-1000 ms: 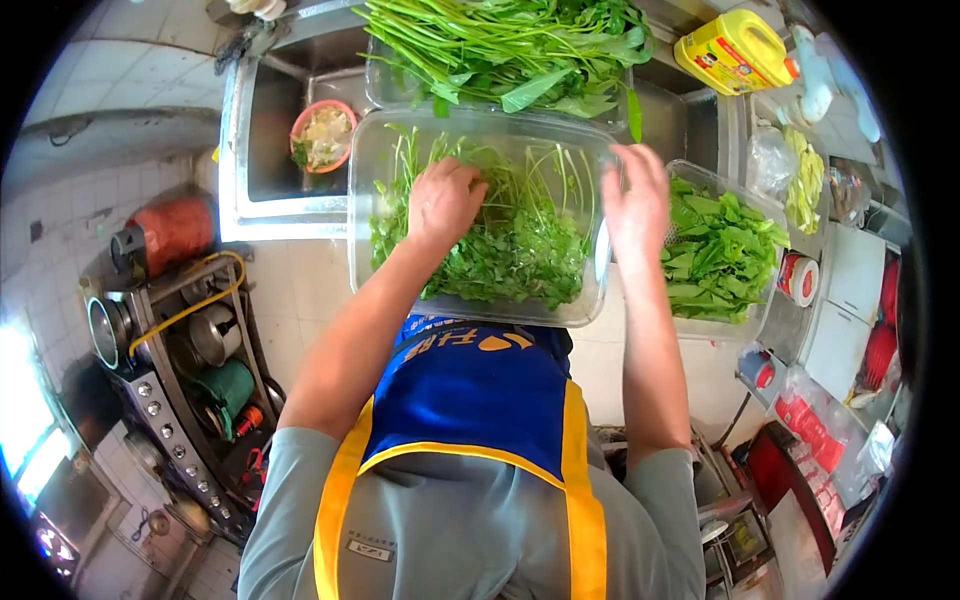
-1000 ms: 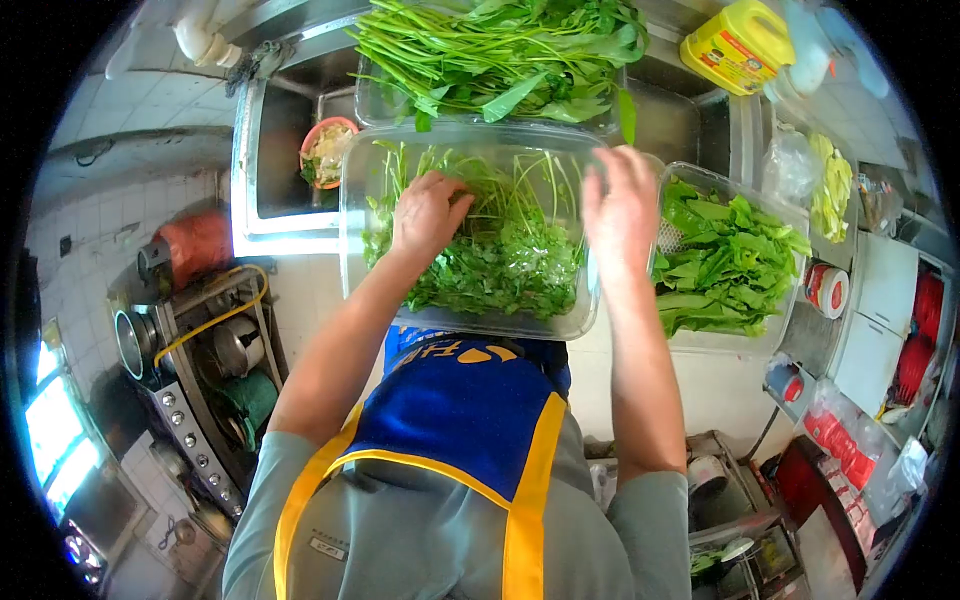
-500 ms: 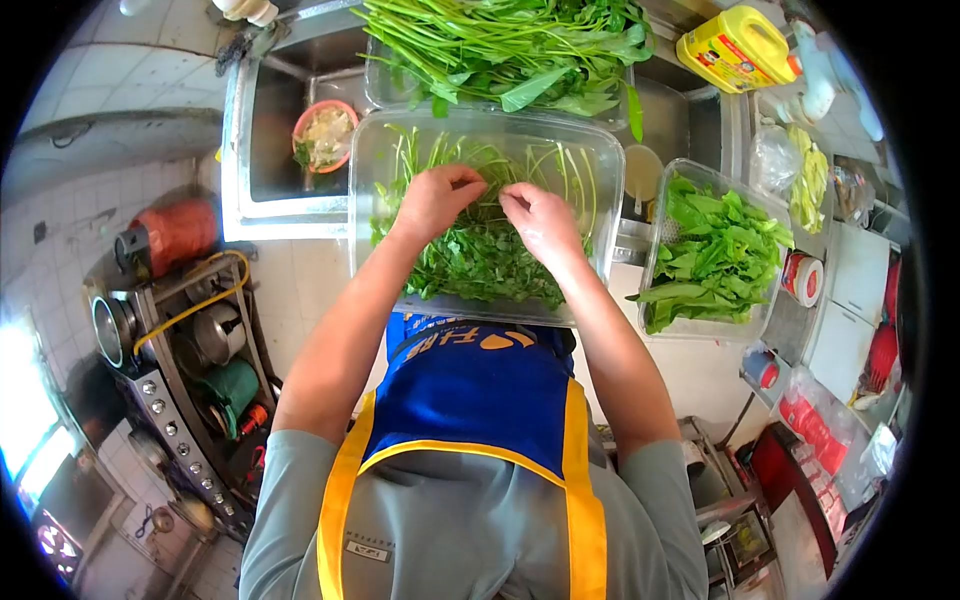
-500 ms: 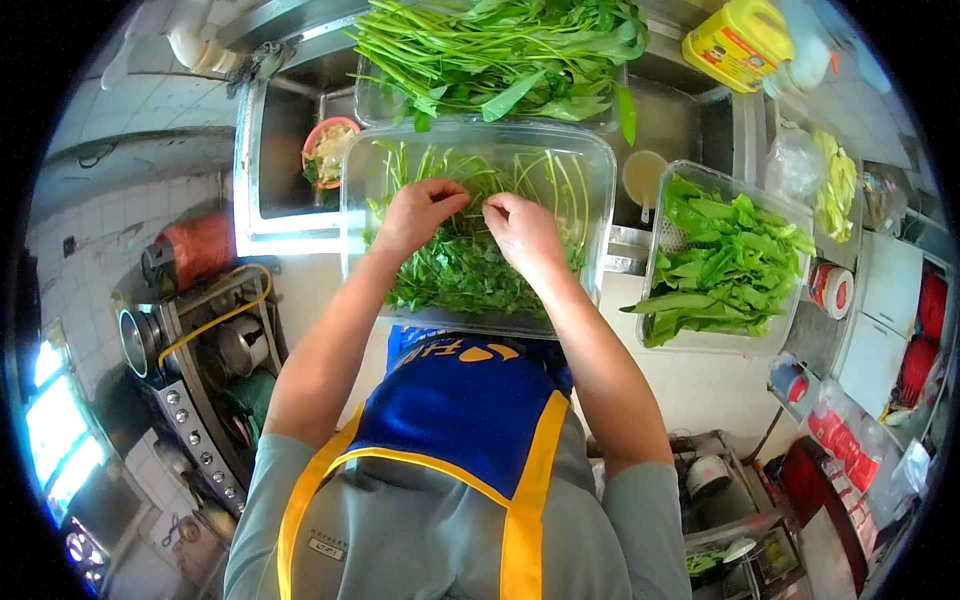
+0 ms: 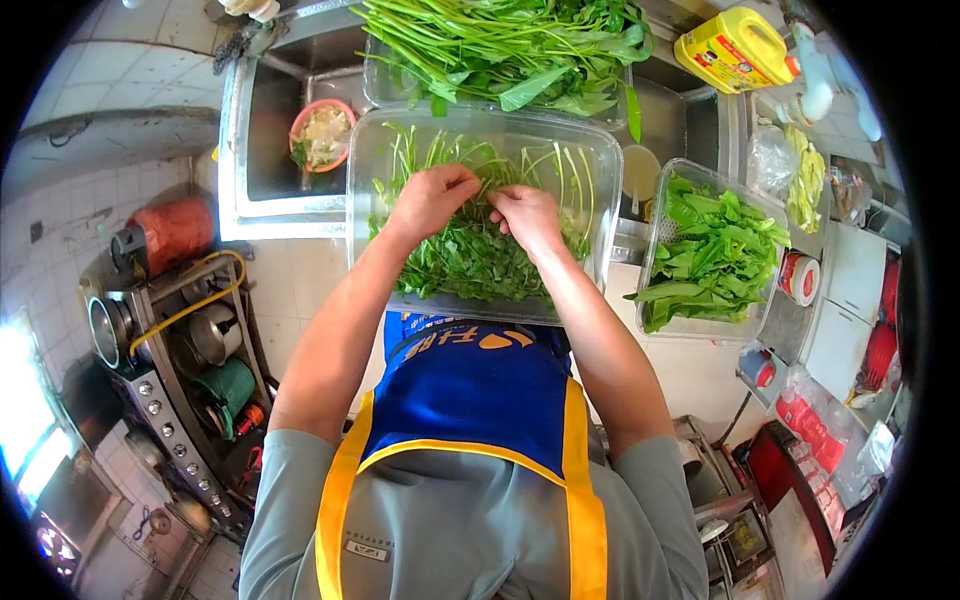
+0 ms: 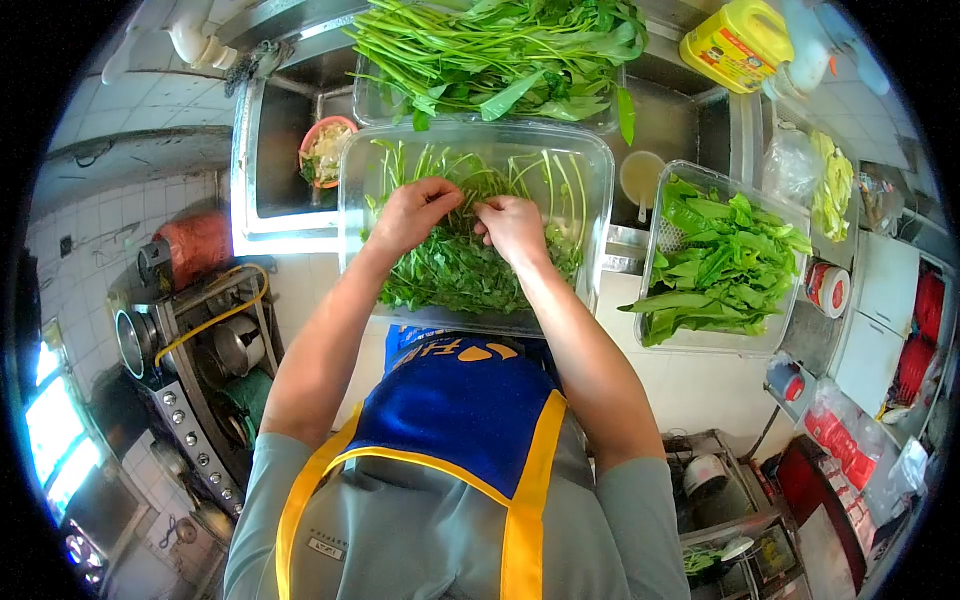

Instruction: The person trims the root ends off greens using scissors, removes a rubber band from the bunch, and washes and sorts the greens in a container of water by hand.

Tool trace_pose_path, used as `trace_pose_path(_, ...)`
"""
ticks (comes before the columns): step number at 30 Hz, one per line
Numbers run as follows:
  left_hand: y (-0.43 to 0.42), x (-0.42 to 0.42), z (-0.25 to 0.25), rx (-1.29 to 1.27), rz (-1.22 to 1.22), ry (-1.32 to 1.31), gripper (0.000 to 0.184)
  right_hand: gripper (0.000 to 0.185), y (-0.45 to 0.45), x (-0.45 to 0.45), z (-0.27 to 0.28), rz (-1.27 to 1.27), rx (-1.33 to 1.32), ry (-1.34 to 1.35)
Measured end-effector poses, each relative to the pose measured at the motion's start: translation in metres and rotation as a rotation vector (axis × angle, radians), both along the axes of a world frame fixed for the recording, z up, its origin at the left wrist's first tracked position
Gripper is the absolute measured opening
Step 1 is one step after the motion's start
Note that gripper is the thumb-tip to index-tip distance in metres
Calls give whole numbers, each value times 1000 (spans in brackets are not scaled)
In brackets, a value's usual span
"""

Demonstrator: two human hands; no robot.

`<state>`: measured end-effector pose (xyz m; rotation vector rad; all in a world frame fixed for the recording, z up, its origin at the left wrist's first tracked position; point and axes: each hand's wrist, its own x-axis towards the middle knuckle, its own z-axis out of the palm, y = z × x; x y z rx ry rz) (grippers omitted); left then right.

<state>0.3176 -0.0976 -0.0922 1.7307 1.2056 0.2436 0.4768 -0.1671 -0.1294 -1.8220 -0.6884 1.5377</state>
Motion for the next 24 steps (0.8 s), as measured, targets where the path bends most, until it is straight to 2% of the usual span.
trace_pose_path(4,-1,-1,0,32,0,-7,25,17,0,-4,-1,-72,-2,48)
trace_pose_path(7,-1,1,-2,166,160,90,22,16,-4,-2,6,-68,115,107)
trace_pose_path(10,-1,-1,4,384,19,-108,20,16,-10,-2,14,-68,223,174)
trace_pose_path(13,-2,-3,3,288,-117,-160,18,16,-13,-6,14,-69,274,216)
trace_pose_path(16,-1,-4,9,40,-60,-200,18,15,-14,-7,14,-33,291,226)
trace_pose_path(19,0,-5,10,-35,-55,-148,17,15,-14,-6,14,16,297,203)
trace_pose_path(24,-8,0,-2,-45,15,-252,19,16,-11,-10,11,159,298,132)
